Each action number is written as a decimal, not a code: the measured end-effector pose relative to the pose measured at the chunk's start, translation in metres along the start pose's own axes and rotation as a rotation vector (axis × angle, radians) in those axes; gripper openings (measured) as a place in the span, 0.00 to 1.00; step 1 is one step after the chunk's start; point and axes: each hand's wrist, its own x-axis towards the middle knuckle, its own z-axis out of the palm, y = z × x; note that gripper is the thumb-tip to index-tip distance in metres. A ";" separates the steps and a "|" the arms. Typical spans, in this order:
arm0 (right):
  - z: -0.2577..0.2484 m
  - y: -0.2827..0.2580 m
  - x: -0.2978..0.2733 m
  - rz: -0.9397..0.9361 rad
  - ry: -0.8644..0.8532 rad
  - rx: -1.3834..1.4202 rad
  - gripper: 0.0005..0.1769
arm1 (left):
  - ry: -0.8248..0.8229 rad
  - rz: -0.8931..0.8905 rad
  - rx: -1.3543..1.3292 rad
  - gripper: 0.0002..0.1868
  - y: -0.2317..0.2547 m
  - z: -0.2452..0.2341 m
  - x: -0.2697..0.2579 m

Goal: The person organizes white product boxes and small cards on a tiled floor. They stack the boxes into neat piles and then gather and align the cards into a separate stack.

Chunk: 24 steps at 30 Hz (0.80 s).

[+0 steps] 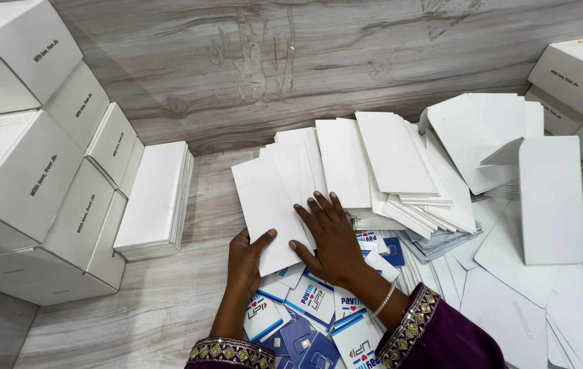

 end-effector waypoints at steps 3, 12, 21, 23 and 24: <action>-0.002 0.002 -0.002 -0.022 -0.008 0.018 0.34 | -0.027 0.001 -0.068 0.26 0.000 -0.001 0.001; -0.001 -0.005 -0.002 -0.027 0.002 0.111 0.32 | 0.024 0.025 -0.067 0.28 -0.003 -0.002 -0.001; -0.010 -0.009 0.005 0.193 0.137 0.272 0.44 | 0.028 0.356 -0.075 0.26 0.000 0.000 -0.012; -0.011 -0.011 0.007 0.247 0.172 0.413 0.48 | -0.035 0.461 -0.110 0.25 0.007 0.006 -0.018; -0.011 -0.012 0.007 0.258 0.210 0.490 0.51 | -0.055 0.482 -0.098 0.25 0.010 0.009 -0.023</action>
